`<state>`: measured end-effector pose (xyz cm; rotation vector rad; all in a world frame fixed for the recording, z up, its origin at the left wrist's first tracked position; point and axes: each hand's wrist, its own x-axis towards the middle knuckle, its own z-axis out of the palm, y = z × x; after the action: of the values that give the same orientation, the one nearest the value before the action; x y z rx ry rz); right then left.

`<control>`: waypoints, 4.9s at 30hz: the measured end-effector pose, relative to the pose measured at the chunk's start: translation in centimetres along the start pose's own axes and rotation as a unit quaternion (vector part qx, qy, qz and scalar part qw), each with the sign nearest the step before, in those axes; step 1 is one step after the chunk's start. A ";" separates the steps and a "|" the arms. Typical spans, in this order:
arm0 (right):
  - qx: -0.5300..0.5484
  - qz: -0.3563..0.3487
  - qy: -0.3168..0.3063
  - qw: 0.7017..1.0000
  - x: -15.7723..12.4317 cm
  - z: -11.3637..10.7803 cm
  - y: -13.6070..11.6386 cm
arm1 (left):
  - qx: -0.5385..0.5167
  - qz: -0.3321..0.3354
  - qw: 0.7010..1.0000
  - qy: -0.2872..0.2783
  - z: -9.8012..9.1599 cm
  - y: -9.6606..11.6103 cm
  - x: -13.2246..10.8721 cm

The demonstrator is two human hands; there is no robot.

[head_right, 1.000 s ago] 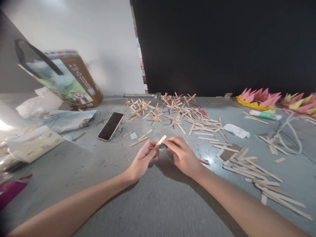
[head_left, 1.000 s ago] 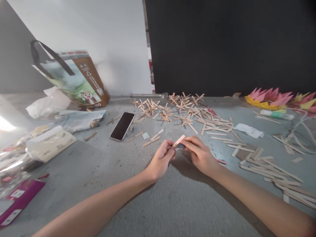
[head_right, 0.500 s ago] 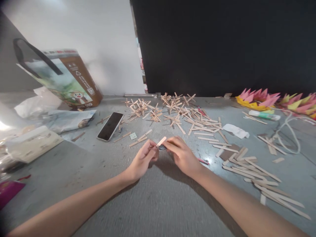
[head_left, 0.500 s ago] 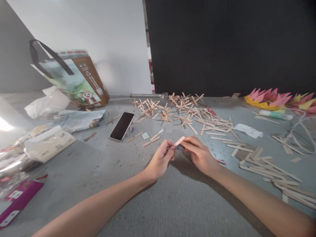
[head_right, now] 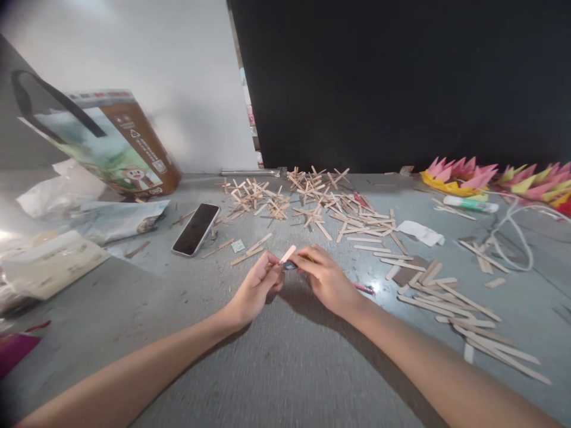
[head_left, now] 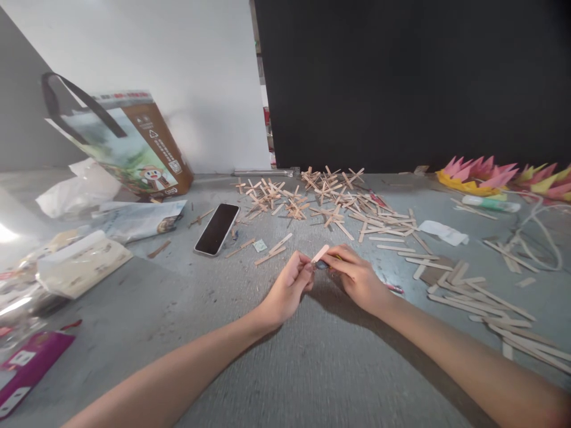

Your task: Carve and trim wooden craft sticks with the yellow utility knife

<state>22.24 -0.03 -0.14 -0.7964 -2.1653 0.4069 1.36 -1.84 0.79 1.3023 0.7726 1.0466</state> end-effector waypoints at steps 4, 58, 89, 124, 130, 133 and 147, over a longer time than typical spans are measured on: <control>0.009 -0.002 0.003 1.000 0.1 0.1 0.0 | -0.009 -0.002 1.000 -0.004 0.1 0.0 0.0; -0.001 -0.026 0.002 1.000 0.0 -0.1 0.2 | 0.031 0.037 0.999 0.000 0.1 -1.0 -0.9; 0.010 -0.032 0.015 0.999 0.1 0.2 0.1 | -0.007 0.044 0.999 -0.023 0.2 -0.7 -0.8; 0.003 -0.010 0.001 1.000 0.2 0.0 -0.1 | -0.030 0.029 0.999 -0.019 0.2 -0.4 -0.7; 0.002 0.000 -0.008 1.000 0.3 0.0 -0.3 | -0.035 0.031 0.999 -0.007 0.2 -0.5 -0.7; 0.002 -0.001 -0.010 1.000 0.2 0.1 -0.3 | -0.021 0.029 0.999 -0.015 0.2 -0.3 -0.7; 0.003 -0.003 0.000 1.000 0.5 0.0 -0.2 | -0.041 0.037 0.998 -0.018 0.2 -0.5 -0.5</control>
<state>21.91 0.12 0.21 -0.7859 -2.1657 0.4111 1.45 -2.37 0.32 1.2848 0.6528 1.1010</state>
